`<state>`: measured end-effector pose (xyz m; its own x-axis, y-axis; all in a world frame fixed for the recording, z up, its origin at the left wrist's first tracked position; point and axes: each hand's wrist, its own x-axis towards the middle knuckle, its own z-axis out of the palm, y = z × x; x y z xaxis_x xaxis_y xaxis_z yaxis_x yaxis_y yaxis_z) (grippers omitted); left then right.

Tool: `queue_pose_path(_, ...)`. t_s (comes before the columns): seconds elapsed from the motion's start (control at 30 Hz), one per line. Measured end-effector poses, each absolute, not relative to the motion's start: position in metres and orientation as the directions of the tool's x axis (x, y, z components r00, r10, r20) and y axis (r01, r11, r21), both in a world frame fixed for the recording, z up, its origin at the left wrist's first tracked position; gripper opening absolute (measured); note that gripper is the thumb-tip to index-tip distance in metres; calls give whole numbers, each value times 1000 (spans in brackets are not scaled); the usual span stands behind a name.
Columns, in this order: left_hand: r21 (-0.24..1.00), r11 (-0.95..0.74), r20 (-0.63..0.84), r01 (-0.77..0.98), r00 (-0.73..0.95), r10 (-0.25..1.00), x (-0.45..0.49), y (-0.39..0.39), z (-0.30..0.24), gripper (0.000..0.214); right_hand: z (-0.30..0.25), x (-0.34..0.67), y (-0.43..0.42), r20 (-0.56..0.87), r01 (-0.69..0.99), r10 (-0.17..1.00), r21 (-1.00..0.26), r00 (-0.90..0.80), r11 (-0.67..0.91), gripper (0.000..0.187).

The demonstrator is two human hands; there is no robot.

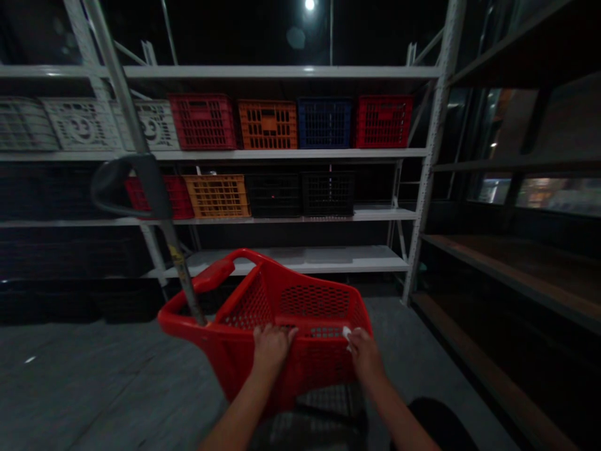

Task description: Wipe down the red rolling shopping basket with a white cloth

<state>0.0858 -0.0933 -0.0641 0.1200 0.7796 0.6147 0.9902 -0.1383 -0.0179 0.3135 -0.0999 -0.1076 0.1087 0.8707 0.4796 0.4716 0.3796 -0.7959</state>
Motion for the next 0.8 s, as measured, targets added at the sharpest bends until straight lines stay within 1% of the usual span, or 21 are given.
queue_pose_path(0.13,42,-156,578,987,103,809,89,-97,-58,48,-92,244,-97,499,454,865,-760,-51,465,26)
queue_pose_path(0.2,129,-217,582,968,104,807,84,-102,-52,43,-82,227,-98,483,424,872,-775,-81,469,26)
queue_pose_path(0.3,357,-355,640,864,51,767,77,-116,-47,35,-66,227,-105,488,357,871,-805,-53,473,21)
queue_pose_path(0.37,548,-394,610,738,-31,792,77,-128,-47,39,-58,231,-116,478,313,878,-834,-1,454,17)
queue_pose_path(0.43,748,-353,467,563,-68,882,84,-141,-50,47,-53,229,-130,450,278,893,-859,6,430,14)
queue_pose_path(0.5,894,-251,289,370,-50,956,91,-150,-55,51,-52,221,-144,449,238,890,-858,-83,455,15)
queue_pose_path(0.53,932,-208,230,296,-40,972,93,-153,-57,51,-52,217,-150,452,220,878,-851,-157,477,17)
queue_pose_path(0.57,952,-187,202,244,-38,979,94,-154,-61,50,-53,215,-153,449,205,862,-844,-235,496,21)
queue_pose_path(0.63,959,-191,206,209,-50,977,89,-156,-68,48,-50,216,-152,410,213,834,-836,-370,506,25)
queue_pose_path(0.67,958,-196,213,211,-60,975,85,-158,-72,47,-46,220,-147,392,244,826,-825,-406,511,24)
queue_pose_path(0.73,960,-175,199,220,-94,975,76,-162,-80,46,-29,232,-131,424,336,816,-760,-393,556,13)
queue_pose_path(0.77,964,-151,178,221,-107,978,74,-165,-85,47,-17,239,-121,476,388,803,-706,-358,592,6)
queue_pose_path(0.8,969,-125,151,215,-109,983,73,-169,-90,47,-3,245,-111,549,434,774,-642,-316,632,5)
